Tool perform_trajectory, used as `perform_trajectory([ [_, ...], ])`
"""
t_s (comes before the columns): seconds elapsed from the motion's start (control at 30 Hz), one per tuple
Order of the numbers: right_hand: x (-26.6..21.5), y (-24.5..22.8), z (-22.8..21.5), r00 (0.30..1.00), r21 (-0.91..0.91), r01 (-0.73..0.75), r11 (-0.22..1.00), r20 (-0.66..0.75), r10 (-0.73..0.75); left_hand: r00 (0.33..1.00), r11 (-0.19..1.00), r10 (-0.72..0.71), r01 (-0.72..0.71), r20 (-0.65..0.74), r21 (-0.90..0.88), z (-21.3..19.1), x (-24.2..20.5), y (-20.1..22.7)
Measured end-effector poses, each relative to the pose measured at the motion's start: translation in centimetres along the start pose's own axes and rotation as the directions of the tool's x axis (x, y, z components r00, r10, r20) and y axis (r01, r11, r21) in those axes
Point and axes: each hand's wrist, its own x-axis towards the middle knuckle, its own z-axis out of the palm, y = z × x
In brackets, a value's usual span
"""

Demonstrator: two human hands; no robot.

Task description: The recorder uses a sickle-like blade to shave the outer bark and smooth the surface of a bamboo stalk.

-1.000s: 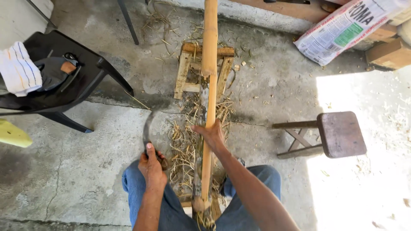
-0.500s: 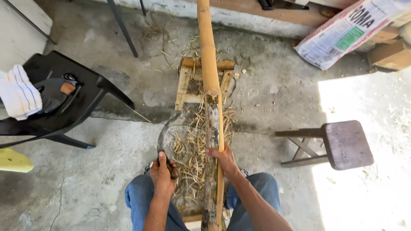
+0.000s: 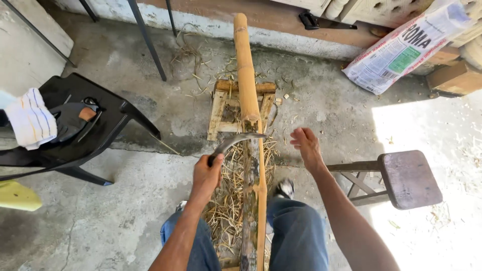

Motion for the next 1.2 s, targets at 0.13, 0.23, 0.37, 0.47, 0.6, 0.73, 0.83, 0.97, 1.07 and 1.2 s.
perform_trajectory([
  [0.13,5.0,-1.3,1.9,0.980,-0.247,0.184,0.951,0.121,-0.158,0.993,0.998,0.057,-0.054,0.108,-0.026,4.7,6.1,0.3],
  [0.23,11.5,0.2,4.6,0.930,-0.395,0.343,0.852,0.270,-0.249,0.985,0.992,0.115,-0.107,0.125,-0.073,7.0,10.9,2.1],
  [0.37,21.2,4.9,7.7,0.904,-0.618,0.406,0.673,0.379,-0.198,0.987,0.973,0.155,-0.161,0.047,0.167,8.7,17.4,2.6],
  [0.47,24.5,6.9,9.0,0.868,-0.628,0.489,0.606,0.418,-0.267,0.973,0.924,0.231,-0.223,0.013,0.309,9.4,20.0,2.1],
  [0.6,24.2,6.6,9.9,0.854,-0.448,0.513,0.732,0.353,-0.382,0.962,0.896,0.271,-0.259,0.018,0.361,9.1,19.1,3.5],
  [0.73,19.7,6.6,8.7,0.878,-0.533,0.476,0.699,0.330,-0.347,0.961,0.873,0.273,-0.269,0.050,0.408,8.3,16.2,2.0],
  [0.83,19.0,6.0,8.3,0.820,-0.545,0.567,0.618,0.441,-0.364,0.976,0.902,0.213,-0.212,0.040,0.377,7.8,15.3,1.6],
  [0.97,21.8,5.9,9.5,0.813,-0.451,0.565,0.691,0.448,-0.372,0.968,0.895,0.250,-0.233,0.006,0.379,8.4,19.3,1.0],
  [1.07,20.8,6.6,9.8,0.843,-0.431,0.530,0.730,0.356,-0.403,0.948,0.846,0.319,-0.293,0.017,0.446,8.6,18.6,0.7],
  [1.2,18.4,7.4,8.5,0.835,-0.489,0.548,0.679,0.378,-0.401,0.981,0.912,0.195,-0.189,0.021,0.364,8.4,13.7,2.1],
])
